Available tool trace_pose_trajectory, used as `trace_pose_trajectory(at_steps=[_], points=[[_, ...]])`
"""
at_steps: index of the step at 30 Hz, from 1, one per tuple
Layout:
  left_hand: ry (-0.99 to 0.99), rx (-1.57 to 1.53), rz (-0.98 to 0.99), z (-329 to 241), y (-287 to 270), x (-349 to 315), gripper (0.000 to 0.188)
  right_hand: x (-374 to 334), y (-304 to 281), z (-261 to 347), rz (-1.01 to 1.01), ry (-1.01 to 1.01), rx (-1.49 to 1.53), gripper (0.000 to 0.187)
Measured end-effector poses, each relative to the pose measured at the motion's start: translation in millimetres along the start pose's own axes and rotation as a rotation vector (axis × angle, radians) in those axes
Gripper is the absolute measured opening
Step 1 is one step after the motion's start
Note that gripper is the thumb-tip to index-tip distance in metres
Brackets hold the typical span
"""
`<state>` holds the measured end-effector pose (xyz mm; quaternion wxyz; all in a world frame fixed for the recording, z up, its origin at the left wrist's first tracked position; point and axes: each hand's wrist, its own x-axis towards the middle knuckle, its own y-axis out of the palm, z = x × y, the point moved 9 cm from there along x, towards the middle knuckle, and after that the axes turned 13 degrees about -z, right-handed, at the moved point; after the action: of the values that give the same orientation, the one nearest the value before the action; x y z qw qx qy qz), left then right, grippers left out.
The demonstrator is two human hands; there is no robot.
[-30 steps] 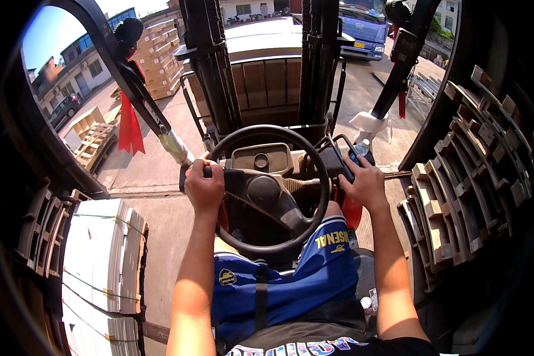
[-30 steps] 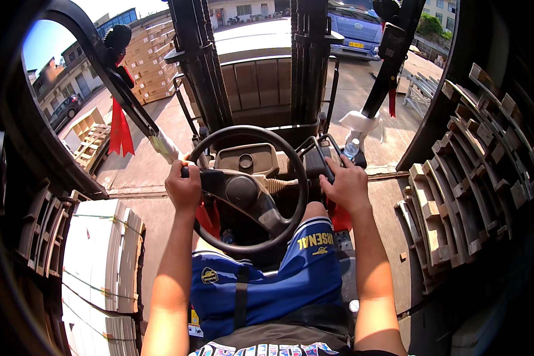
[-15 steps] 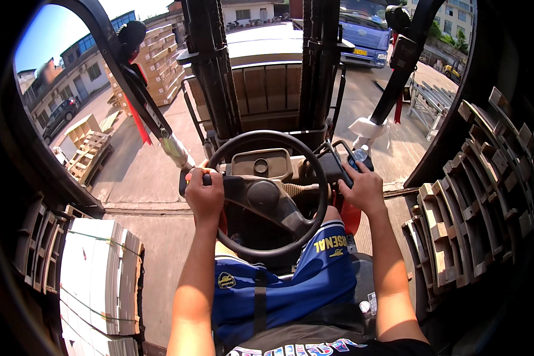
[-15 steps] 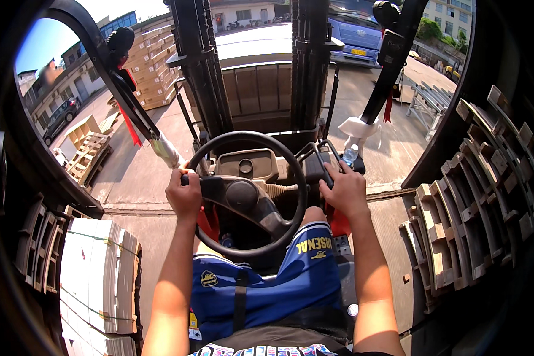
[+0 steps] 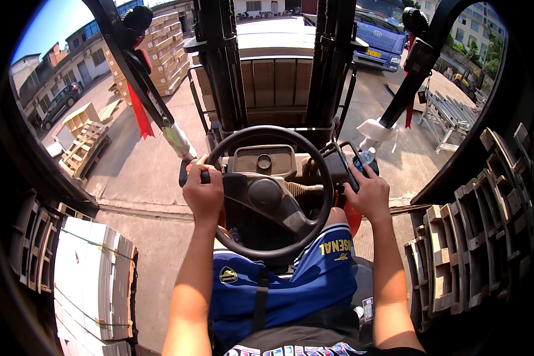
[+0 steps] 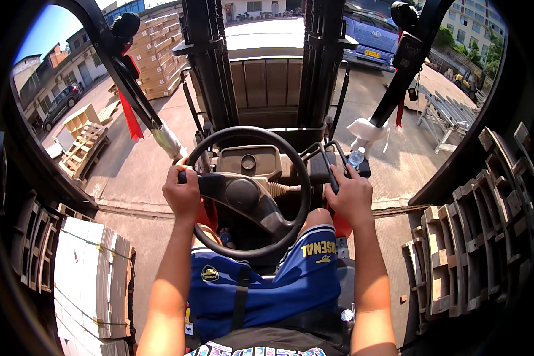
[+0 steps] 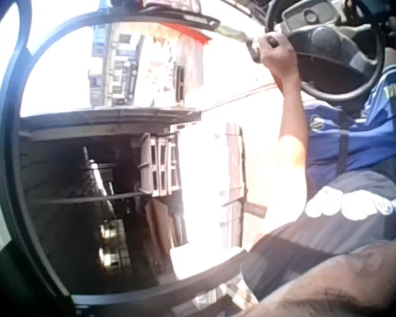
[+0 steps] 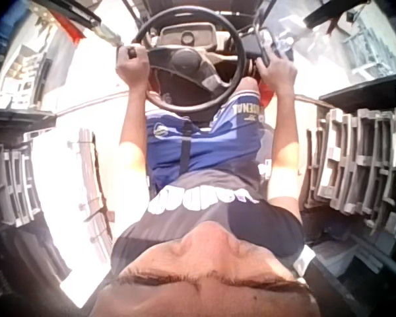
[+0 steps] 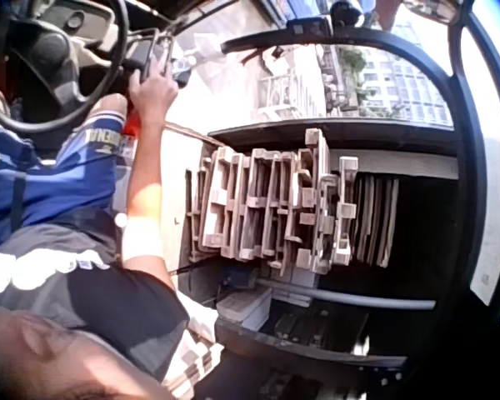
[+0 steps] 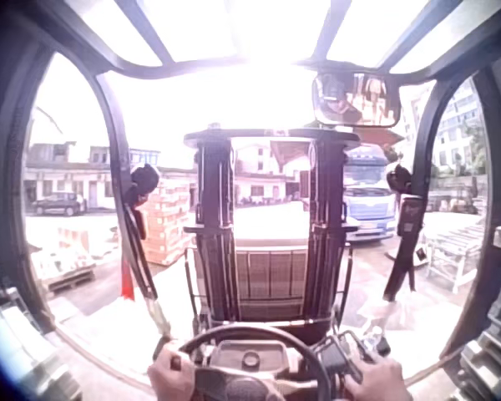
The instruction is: The person mounts a forklift, starts the engine, and drives the vehicle through a warehouse and out into a courtyard near a truck.
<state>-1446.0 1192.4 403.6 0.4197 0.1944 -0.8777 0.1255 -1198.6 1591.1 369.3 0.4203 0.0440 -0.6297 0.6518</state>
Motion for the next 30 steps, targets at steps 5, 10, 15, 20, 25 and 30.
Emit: trace_pose_trajectory(at_steps=[5,10,15,20,25,30], points=[[-0.099,-0.013,0.083,16,29,10,0.016,29,20,3,-0.078,-0.004,0.053,0.054],[-0.095,-0.015,0.073,18,58,21,0.015,60,36,-2,-0.062,0.004,0.038,0.055],[-0.106,0.012,-0.002,27,79,23,0.016,77,56,-15,-0.029,-0.055,-0.02,0.057],[-0.118,0.059,0.004,43,86,20,0.016,98,82,-21,-0.061,-0.052,-0.009,0.056],[-0.143,-0.023,-0.073,45,70,-2,0.013,107,89,-20,-0.043,-0.025,0.018,0.056],[-0.211,-0.04,-0.081,42,73,-15,0.014,111,89,-21,-0.051,-0.026,-0.002,0.056]])
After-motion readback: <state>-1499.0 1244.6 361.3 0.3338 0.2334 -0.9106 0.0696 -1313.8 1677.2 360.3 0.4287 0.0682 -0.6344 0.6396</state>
